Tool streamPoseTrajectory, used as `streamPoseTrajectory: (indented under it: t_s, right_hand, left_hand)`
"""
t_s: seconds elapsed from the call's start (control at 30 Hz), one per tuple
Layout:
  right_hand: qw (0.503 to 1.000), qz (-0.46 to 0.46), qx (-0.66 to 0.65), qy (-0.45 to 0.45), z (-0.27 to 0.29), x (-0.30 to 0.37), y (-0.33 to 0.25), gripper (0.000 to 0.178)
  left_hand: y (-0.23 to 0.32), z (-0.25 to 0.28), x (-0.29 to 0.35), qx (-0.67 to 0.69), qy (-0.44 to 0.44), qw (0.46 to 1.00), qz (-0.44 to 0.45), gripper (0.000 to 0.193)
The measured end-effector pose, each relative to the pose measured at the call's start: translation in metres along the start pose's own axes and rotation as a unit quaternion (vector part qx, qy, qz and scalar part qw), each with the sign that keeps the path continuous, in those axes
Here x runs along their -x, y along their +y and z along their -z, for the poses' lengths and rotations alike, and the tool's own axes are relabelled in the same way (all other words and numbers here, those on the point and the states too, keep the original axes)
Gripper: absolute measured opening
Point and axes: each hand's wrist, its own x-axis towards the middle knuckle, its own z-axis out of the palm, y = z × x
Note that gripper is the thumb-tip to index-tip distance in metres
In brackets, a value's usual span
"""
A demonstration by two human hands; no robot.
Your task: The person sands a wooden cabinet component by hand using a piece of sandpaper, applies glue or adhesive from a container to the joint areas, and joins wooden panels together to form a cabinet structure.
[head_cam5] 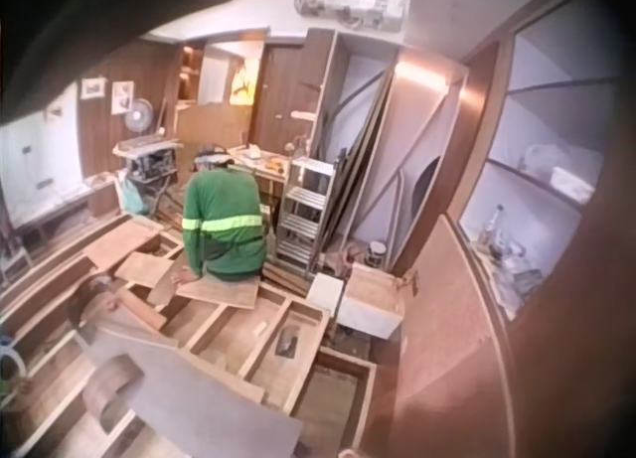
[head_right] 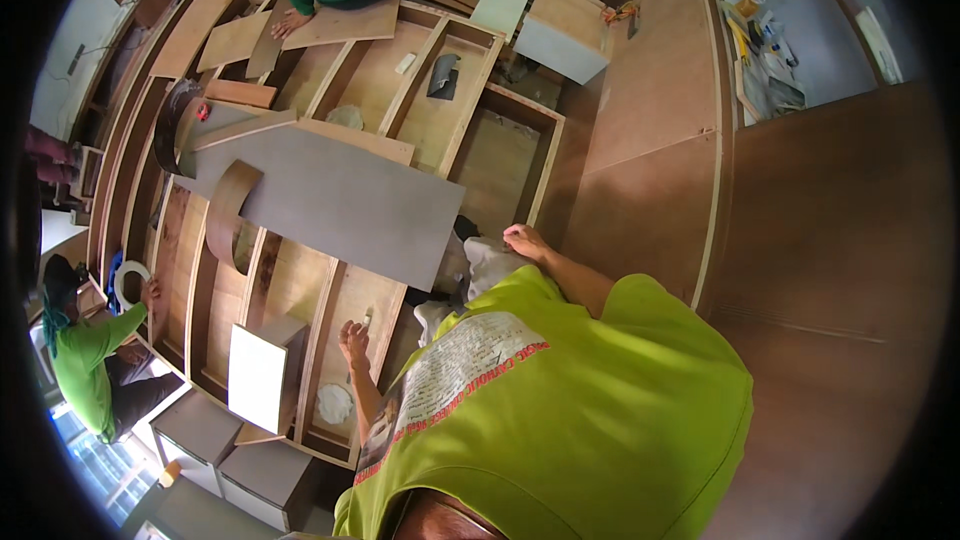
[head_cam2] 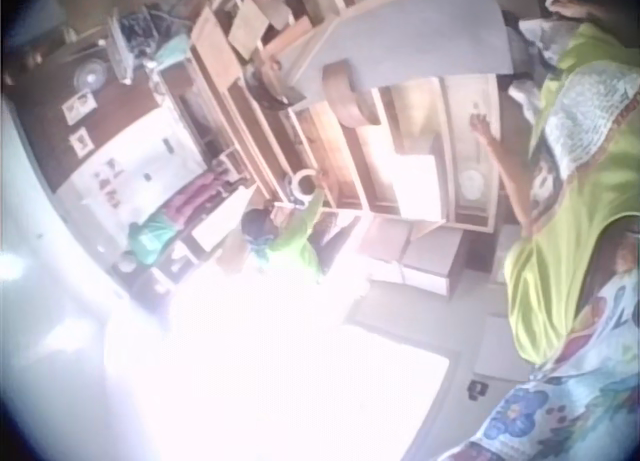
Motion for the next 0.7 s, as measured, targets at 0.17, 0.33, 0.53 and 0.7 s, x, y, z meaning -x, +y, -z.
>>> streamPoseTrajectory:
  t_s: [0.17, 0.33, 0.53, 0.7]
  right_hand:
    - [0.999, 0.013, -0.025, 0.022, 0.045, -0.046, 0.009, 0.03]
    - [0.993, -0.082, -0.082, 0.016, 0.096, -0.123, 0.014, 0.028]
    - [0.992, -0.054, -0.071, -0.089, 0.148, -0.264, 0.007, 0.029]
    - [0.986, -0.021, -0.165, -0.024, 0.165, -0.416, -0.021, 0.028]
  left_hand:
    - [-0.002, -0.021, -0.019, -0.01, 0.02, 1.0, 0.011, 0.047]
    - [-0.021, -0.082, 0.011, -0.019, 0.056, 0.998, 0.03, 0.044]
    - [-0.062, -0.147, 0.067, -0.13, 0.043, 0.99, 0.013, 0.034]
    - [-0.024, -0.219, 0.086, -0.051, 0.049, 0.973, 0.221, 0.031]
